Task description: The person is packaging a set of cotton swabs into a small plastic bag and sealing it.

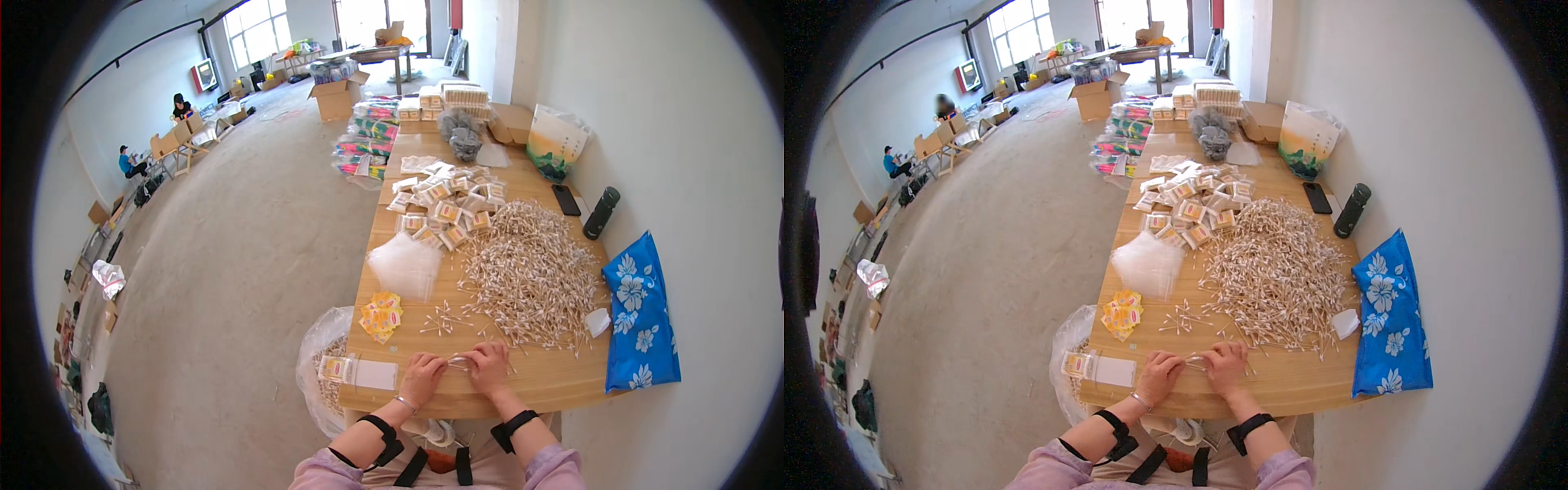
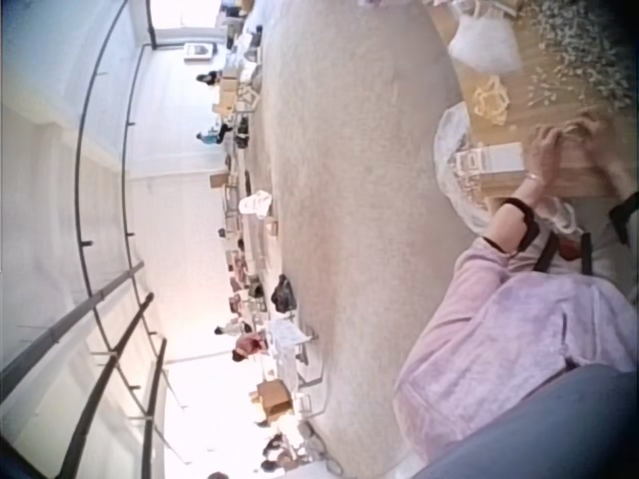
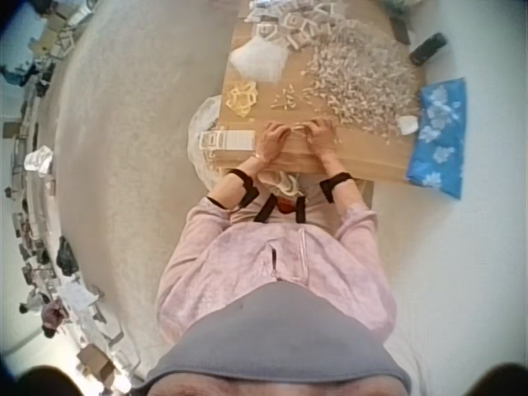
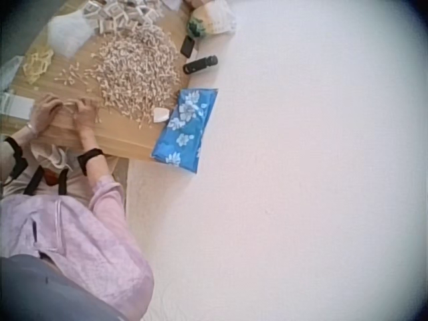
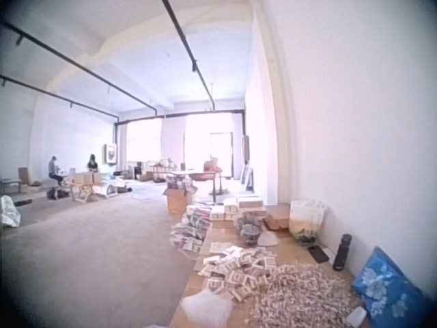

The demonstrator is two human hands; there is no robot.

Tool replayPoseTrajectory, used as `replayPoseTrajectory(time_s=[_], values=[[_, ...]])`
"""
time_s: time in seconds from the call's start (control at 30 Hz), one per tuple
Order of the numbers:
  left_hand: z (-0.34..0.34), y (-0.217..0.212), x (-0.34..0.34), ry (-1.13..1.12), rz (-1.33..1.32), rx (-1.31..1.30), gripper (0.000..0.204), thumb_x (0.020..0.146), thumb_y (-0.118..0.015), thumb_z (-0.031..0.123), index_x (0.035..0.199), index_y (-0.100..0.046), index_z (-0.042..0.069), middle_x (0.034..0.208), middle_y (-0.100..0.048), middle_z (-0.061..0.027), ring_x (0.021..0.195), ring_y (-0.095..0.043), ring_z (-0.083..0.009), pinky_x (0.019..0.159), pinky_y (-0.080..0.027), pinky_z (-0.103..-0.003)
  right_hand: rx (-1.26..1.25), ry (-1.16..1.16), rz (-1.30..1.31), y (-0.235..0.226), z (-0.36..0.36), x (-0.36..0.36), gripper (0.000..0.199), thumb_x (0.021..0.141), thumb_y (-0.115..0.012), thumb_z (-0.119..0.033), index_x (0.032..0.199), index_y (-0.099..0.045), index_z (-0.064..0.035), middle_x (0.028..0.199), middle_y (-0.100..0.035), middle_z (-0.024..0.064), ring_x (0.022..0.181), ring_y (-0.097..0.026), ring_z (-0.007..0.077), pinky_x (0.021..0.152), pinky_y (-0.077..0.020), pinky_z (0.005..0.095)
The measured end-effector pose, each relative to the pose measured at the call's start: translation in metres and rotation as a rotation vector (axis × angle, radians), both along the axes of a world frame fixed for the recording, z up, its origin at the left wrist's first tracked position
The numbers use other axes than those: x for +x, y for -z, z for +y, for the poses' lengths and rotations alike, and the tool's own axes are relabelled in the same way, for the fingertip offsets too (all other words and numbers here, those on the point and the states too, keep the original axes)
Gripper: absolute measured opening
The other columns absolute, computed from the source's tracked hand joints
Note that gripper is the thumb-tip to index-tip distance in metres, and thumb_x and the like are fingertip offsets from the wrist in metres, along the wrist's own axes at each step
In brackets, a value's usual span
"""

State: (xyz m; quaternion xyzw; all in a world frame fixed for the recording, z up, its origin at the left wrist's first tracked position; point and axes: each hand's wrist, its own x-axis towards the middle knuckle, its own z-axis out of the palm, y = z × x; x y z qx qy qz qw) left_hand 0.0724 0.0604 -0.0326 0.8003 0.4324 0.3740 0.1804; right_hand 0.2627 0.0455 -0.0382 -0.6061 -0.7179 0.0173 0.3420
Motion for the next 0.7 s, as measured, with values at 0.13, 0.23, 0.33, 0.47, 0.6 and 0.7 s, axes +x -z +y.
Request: replayPoseTrajectory(time_s=[0.13,0.23,0.33,0.47,0.6,0.7], values=[[0.000,0.000,0.001,0.003,-0.033,-0.023,0.011,0.080,-0.065,0.010,0.090,-0.066,0.006,0.090,-0.063,-0.0095,0.090,-0.056,-0.0291,0.082,-0.046,-0.038,-0.022,0.181,-0.005,-0.006,-0.001,0.007,0.011,0.075,-0.069,-0.021,0.085,-0.068,-0.0169,0.092,-0.058,0.0012,0.099,-0.050,0.0225,0.098,-0.0304,0.0436],[0.000,0.001,0.001,-0.040,-0.071,-0.016,0.011,0.081,-0.064,0.011,0.091,-0.065,0.006,0.091,-0.062,-0.0086,0.091,-0.056,-0.0288,0.082,-0.046,-0.038,0.058,-0.035,-0.029,-0.040,-0.013,-0.018,0.016,0.072,-0.071,-0.018,0.087,-0.069,-0.0155,0.089,-0.059,0.0018,0.097,-0.050,0.0235,0.092,-0.0339,0.0396],[0.001,-0.005,0.002,-0.007,-0.085,-0.008,0.010,0.081,-0.065,0.009,0.090,-0.066,0.006,0.089,-0.063,-0.0096,0.089,-0.057,-0.0294,0.081,-0.046,-0.038,0.013,-0.067,-0.049,-0.025,-0.019,-0.028,0.015,0.073,-0.070,-0.019,0.087,-0.068,-0.0158,0.088,-0.059,0.0008,0.095,-0.051,0.0229,0.091,-0.0346,0.0386],[0.003,0.000,-0.001,0.010,-0.055,0.014,0.010,0.080,-0.065,0.009,0.090,-0.066,0.006,0.089,-0.063,-0.0095,0.088,-0.057,-0.0294,0.080,-0.046,-0.038,-0.035,0.000,-0.034,-0.008,-0.011,-0.010,0.013,0.073,-0.071,-0.021,0.085,-0.068,-0.0162,0.086,-0.060,-0.0009,0.094,-0.052,0.0219,0.089,-0.0350,0.0384],[0.002,0.004,-0.001,-0.003,-0.050,0.020,0.010,0.080,-0.065,0.009,0.089,-0.067,0.006,0.087,-0.063,-0.0093,0.086,-0.057,-0.0291,0.079,-0.046,-0.038,0.012,-0.047,-0.043,-0.005,-0.005,0.003,0.009,0.072,-0.070,-0.020,0.079,-0.067,-0.0180,0.084,-0.058,-0.0013,0.090,-0.052,0.0209,0.087,-0.0361,0.0386],[0.002,0.002,0.001,-0.027,-0.069,0.012,0.010,0.079,-0.065,0.009,0.089,-0.067,0.007,0.085,-0.063,-0.0092,0.084,-0.057,-0.0293,0.078,-0.046,-0.038,0.016,-0.033,-0.061,-0.006,-0.006,0.010,0.007,0.072,-0.070,-0.020,0.079,-0.066,-0.0179,0.083,-0.058,-0.0010,0.091,-0.052,0.0209,0.087,-0.0358,0.0381]])
